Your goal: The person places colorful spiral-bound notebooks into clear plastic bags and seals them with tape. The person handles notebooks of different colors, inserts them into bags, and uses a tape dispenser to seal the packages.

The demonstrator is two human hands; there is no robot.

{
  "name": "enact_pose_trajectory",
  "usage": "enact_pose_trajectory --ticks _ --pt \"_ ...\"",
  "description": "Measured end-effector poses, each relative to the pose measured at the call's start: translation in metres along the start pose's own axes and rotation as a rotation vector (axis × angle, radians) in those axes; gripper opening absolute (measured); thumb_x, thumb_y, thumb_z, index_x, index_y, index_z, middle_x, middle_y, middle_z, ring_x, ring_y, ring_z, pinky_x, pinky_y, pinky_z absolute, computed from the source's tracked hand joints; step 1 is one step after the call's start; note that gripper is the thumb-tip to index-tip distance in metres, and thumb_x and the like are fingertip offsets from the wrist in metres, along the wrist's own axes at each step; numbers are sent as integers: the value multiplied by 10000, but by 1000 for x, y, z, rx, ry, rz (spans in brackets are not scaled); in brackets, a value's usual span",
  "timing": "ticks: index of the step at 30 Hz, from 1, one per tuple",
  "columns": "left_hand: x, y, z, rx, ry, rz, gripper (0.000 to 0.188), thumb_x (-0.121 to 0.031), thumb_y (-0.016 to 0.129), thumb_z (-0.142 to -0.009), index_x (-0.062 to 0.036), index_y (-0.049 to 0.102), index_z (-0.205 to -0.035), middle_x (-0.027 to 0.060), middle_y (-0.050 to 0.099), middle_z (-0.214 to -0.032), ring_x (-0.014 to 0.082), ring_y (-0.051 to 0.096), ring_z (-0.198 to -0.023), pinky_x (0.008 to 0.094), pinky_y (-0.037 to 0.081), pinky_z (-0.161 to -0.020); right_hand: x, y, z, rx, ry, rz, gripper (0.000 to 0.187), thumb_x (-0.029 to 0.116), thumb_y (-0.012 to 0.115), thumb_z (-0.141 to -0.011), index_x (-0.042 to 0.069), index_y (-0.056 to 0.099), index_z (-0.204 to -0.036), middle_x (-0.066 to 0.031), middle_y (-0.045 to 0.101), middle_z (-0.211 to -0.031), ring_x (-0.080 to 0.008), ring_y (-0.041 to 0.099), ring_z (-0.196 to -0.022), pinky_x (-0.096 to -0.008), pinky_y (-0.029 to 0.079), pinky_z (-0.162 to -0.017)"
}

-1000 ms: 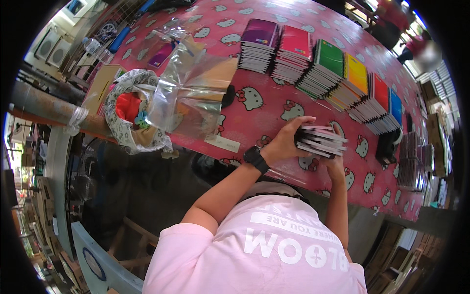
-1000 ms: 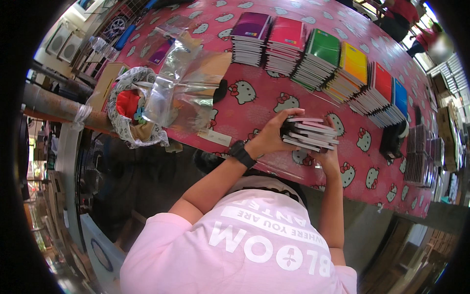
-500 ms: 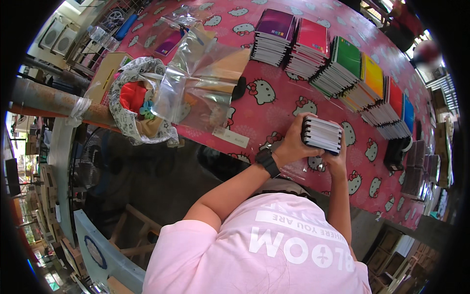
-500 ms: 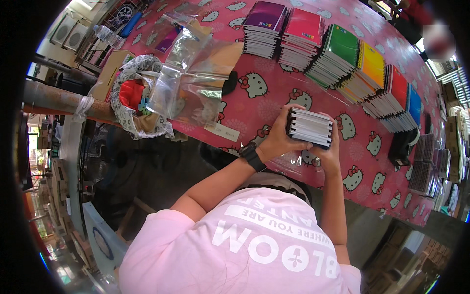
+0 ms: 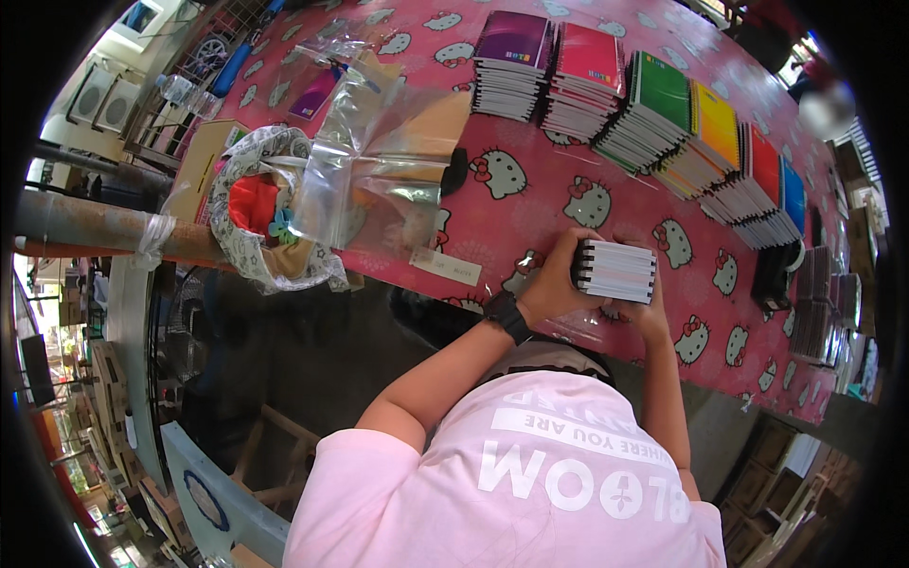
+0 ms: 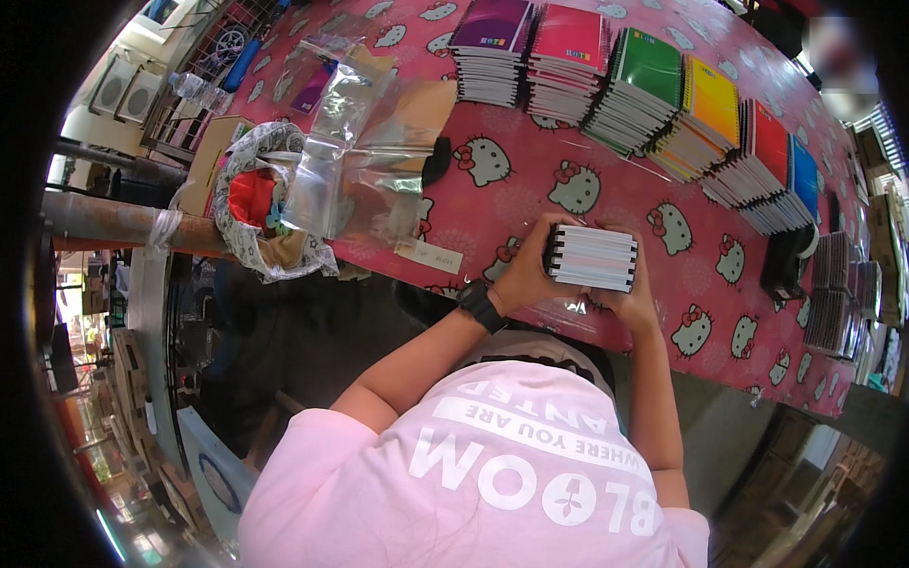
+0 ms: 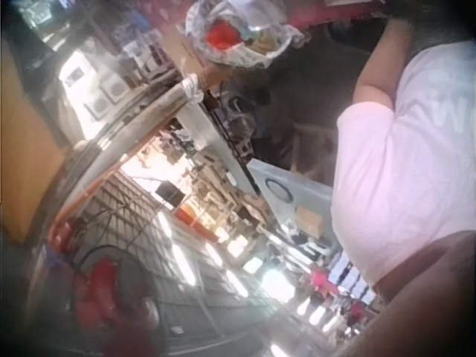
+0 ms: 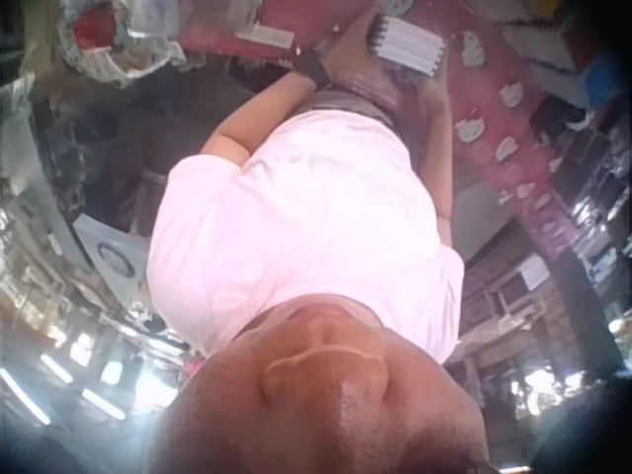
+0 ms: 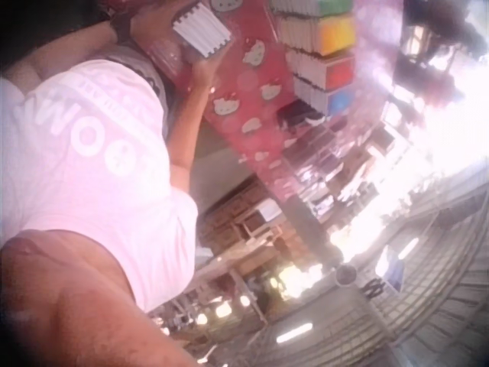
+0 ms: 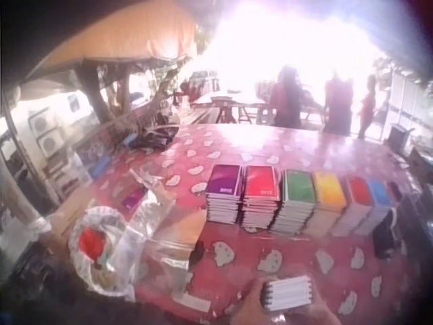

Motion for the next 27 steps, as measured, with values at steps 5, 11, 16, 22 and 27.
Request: enact_pose_trajectory --ticks 5,11,16,22,27 --pt "-15 2 3 14 45 -56 797 -48 821 -545 -83 353 -1190 77 481 -1104 166 493 -1043 312 421 -906 9 2 3 -6 102 -129 738 3 680 -495 75 432 -1186 -78 523 -1158 -186 503 -1074 -322 409 -931" --pt "17 -4 5 36 -47 -67 770 -74 831 -569 -54 381 -1194 89 508 -1139 182 504 -1079 323 420 -923 -29 -10 12 9 307 -46 776 29 746 -552 46 409 -1251 -87 547 -1149 -167 511 -1083 -331 417 -930" --pt "0 -3 -7 2 -36 -50 705 -162 815 -646 5 419 -1204 127 554 -1132 191 552 -1024 317 451 -884 -6 -15 3 19 249 -47 737 183 778 -667 11 412 -1284 -99 560 -1145 -177 505 -1104 -339 403 -946" --pt "48 10 -25 -72 -633 305 542 -285 763 -706 43 558 -1086 133 644 -972 197 637 -857 299 512 -747 5 -97 -2 -403 252 556 444 258 685 -781 21 556 -1134 -154 592 -1051 -262 533 -1033 -380 439 -860" --pt "65 6 -27 -44 -738 -173 405 -260 746 -720 19 634 -993 124 670 -890 178 653 -793 289 520 -699 -27 -123 29 -498 78 1290 177 184 654 -785 44 668 -892 -162 590 -887 -344 528 -853 -443 437 -746"
Point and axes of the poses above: each hand's wrist, its own z-axis away from the middle knuckle, its own y-axis out of the palm, x = y × z, the point moved 8 cm from there along -z, towards the middle knuckle
